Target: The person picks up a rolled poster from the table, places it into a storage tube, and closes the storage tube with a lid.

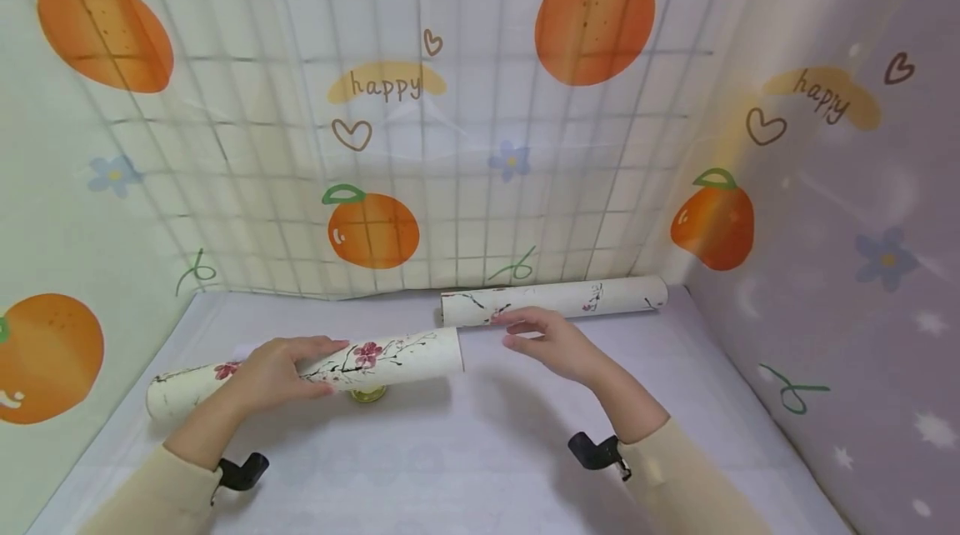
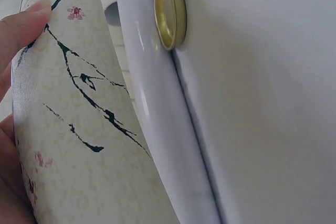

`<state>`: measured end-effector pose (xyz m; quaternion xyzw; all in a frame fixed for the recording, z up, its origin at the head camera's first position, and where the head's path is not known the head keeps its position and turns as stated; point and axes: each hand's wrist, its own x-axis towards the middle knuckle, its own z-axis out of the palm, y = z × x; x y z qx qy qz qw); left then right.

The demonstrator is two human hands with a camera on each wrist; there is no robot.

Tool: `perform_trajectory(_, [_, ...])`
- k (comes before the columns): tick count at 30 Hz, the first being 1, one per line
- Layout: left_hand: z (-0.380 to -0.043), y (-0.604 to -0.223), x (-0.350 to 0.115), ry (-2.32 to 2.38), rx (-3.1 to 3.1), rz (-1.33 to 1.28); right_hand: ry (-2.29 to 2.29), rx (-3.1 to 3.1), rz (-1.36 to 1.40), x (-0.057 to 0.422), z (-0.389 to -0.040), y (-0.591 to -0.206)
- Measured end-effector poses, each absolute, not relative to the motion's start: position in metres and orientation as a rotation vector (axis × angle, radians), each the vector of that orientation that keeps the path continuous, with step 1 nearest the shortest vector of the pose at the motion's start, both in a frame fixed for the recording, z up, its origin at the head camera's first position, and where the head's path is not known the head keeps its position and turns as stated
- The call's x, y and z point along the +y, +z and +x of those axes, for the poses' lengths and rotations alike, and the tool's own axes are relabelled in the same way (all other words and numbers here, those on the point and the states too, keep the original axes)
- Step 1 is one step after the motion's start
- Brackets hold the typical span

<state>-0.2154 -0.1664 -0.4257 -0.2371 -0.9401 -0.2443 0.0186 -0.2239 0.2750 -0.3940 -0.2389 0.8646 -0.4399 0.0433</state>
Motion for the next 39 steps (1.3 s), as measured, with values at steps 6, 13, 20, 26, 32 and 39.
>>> perform_trajectory(6, [-0.224, -0.419, -0.17, -0.708, -2.918, -0.743, -1.274, 2.728, -0.669, 0.284, -0.227, -0.388])
perform_trajectory(13, [-0.234, -0.414, -0.177, -0.712, -2.926, -0.752, -1.269, 2.789, -0.632, 0.295, -0.234, -0.389])
perform_trajectory(20, [-0.252, -0.409, -0.182, -0.752, -2.951, -0.726, -1.285, 2.81, -0.609, 0.307, -0.242, -0.391])
perform_trajectory(26, [-0.267, -0.408, -0.187, -0.767, -2.983, -0.697, -1.254, 2.841, -0.6, 0.308, -0.243, -0.388])
perform_trajectory(32, [-0.283, -0.407, -0.19, -0.777, -3.055, -0.641, -1.191, 2.88, -0.599, 0.311, -0.253, -0.388])
perform_trajectory(39, [-0.299, -0.408, -0.191, -0.823, -3.081, -0.654, -1.103, 2.901, -0.582, 0.313, -0.265, -0.391])
